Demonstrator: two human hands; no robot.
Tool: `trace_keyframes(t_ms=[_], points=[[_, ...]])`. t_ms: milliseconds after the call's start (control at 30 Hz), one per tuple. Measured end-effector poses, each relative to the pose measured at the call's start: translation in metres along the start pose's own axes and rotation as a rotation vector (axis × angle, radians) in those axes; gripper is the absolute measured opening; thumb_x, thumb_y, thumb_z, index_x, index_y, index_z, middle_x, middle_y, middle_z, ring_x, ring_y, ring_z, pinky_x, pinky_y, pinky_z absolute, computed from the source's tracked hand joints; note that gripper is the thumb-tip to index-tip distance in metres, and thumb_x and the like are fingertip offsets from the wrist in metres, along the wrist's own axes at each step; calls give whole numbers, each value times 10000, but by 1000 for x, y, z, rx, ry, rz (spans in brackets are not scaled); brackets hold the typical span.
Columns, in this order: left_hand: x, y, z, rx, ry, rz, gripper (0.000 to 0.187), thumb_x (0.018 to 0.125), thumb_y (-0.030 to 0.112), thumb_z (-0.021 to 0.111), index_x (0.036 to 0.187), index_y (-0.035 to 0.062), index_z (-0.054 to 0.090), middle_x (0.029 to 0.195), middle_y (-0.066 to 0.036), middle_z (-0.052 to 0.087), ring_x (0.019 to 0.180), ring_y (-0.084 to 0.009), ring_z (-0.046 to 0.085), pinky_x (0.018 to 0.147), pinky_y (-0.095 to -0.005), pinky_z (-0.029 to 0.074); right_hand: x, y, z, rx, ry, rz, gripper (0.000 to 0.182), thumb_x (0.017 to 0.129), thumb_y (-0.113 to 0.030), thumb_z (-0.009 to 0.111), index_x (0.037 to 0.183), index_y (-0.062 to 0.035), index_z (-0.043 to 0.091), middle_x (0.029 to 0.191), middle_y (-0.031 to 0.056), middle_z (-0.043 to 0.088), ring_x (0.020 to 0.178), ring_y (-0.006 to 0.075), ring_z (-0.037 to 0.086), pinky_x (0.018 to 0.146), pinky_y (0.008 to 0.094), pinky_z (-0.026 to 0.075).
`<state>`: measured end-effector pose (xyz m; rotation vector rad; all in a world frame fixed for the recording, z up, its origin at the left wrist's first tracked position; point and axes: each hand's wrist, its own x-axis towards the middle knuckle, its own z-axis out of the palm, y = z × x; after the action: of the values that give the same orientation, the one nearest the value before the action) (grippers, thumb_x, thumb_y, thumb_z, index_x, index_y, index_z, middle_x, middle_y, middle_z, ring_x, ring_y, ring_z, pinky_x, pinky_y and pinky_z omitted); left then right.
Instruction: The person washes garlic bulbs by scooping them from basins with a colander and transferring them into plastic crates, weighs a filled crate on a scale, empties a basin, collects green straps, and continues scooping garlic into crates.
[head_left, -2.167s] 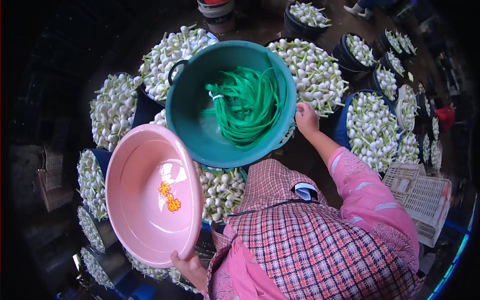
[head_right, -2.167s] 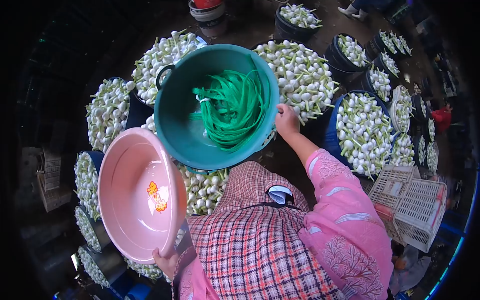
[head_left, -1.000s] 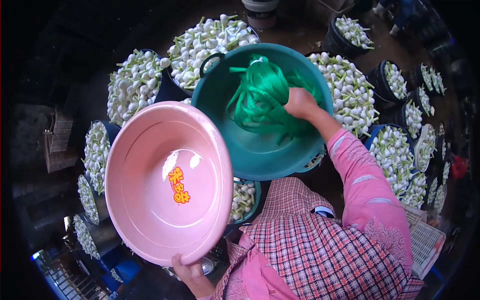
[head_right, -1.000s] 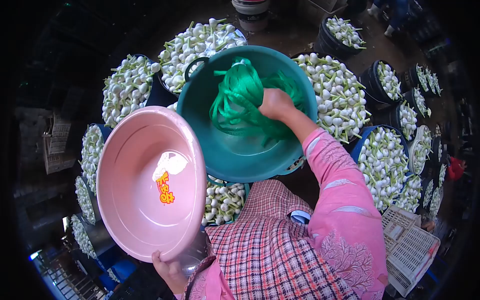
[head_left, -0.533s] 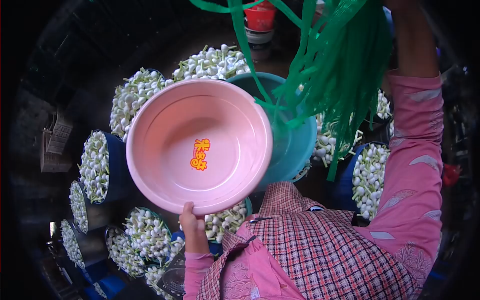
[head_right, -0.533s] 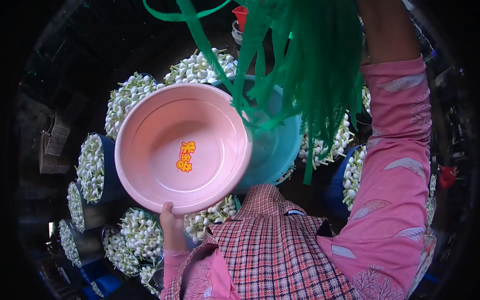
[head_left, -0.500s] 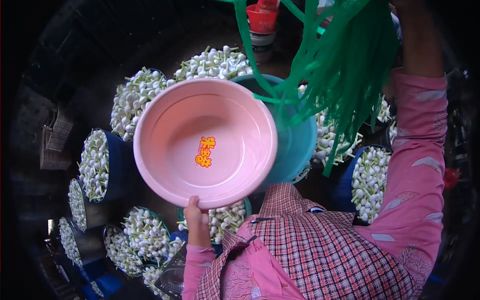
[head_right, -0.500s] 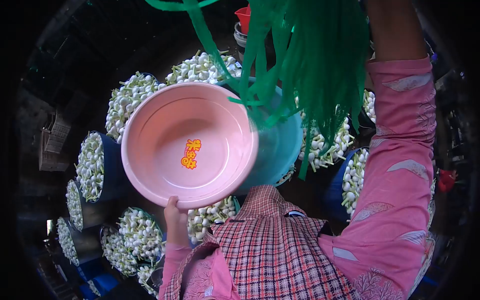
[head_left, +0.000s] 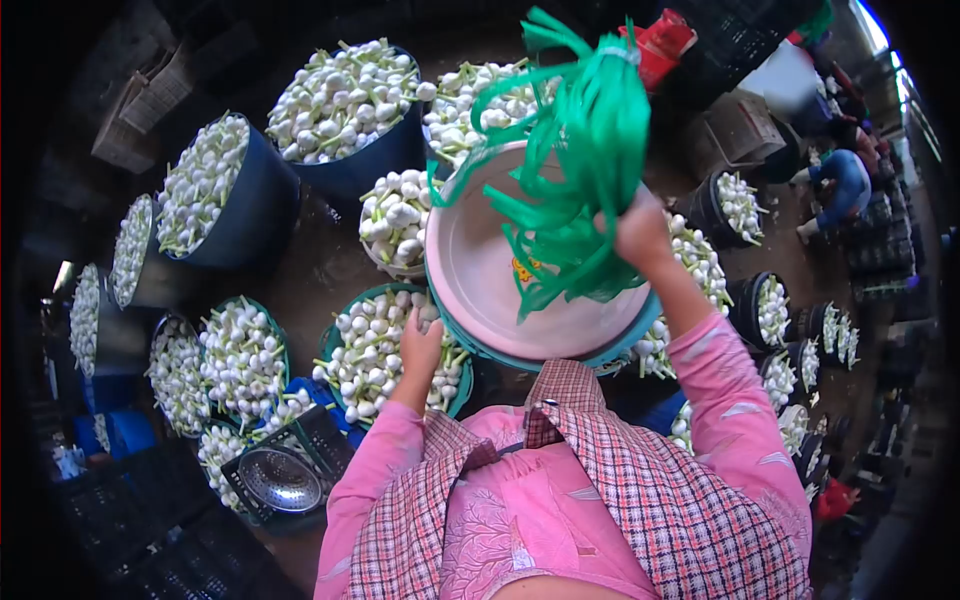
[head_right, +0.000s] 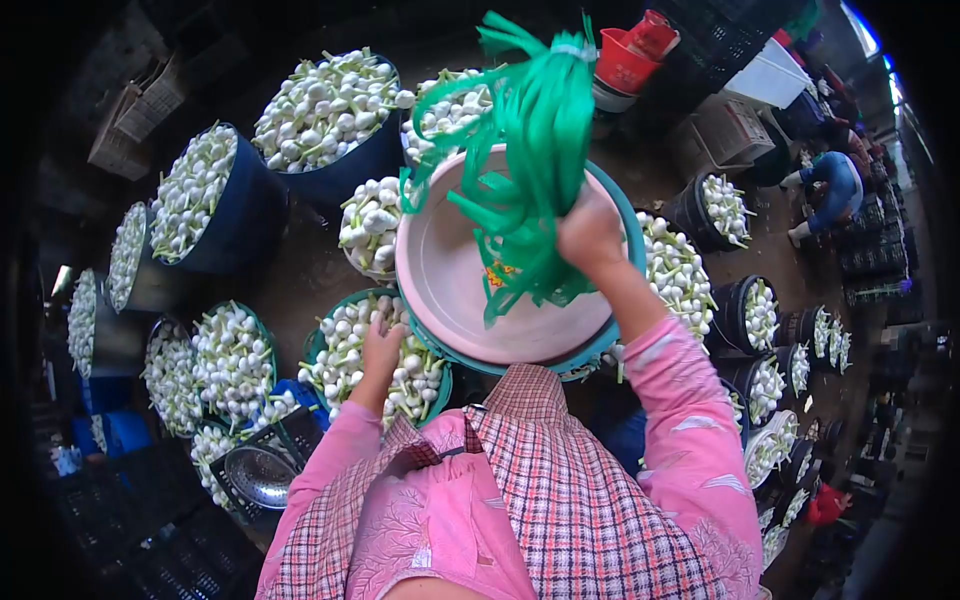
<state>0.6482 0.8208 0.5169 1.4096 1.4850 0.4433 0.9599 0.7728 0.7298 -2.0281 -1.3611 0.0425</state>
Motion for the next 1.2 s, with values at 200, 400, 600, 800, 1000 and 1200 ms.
trace_keyframes(t_ms=[200,400,600,800,1000,1200], points=[[-81,-79,-64,-353,-9,-473,405,761,182,518,1119,5,444,935,-75,544,741,-136,529,628,-267,434,-101,105,138,-659,-704,332,592,616,-334,650,1084,-28,454,986,189,536,992,337,471,866,370,365],[-114,-87,-74,-465,-82,-519,442,765,225,548,1147,42,421,995,-52,534,817,-154,536,629,-279,425,-116,156,120,-222,-179,465,604,654,-326,620,1157,-59,418,1135,138,458,1091,274,392,909,400,306],[-25,-51,-31,-413,-287,-413,454,783,258,539,1179,93,393,1050,-55,508,918,-167,492,668,-284,405,-157,219,45,-335,163,1192,845,566,-291,684,1217,45,265,1129,257,421,1086,327,398,928,372,303],[120,-7,37,-76,122,105,322,764,285,556,911,-1,581,779,-56,600,718,-156,547,647,-265,419,-195,297,88,76,327,1123,774,615,-310,674,1177,84,316,1086,218,484,972,298,499,841,329,378],[242,55,85,567,0,-123,743,715,596,382,955,-90,540,988,-265,525,996,-372,473,849,-376,355,-200,287,97,84,363,1046,594,776,-349,542,1162,53,337,1072,214,493,964,326,494,820,347,382],[219,79,123,605,242,731,285,754,236,517,984,78,577,971,-100,574,883,-273,525,787,-361,393,-213,304,111,7,501,1158,415,800,-287,484,1070,27,454,970,205,547,893,316,529,777,371,401]])
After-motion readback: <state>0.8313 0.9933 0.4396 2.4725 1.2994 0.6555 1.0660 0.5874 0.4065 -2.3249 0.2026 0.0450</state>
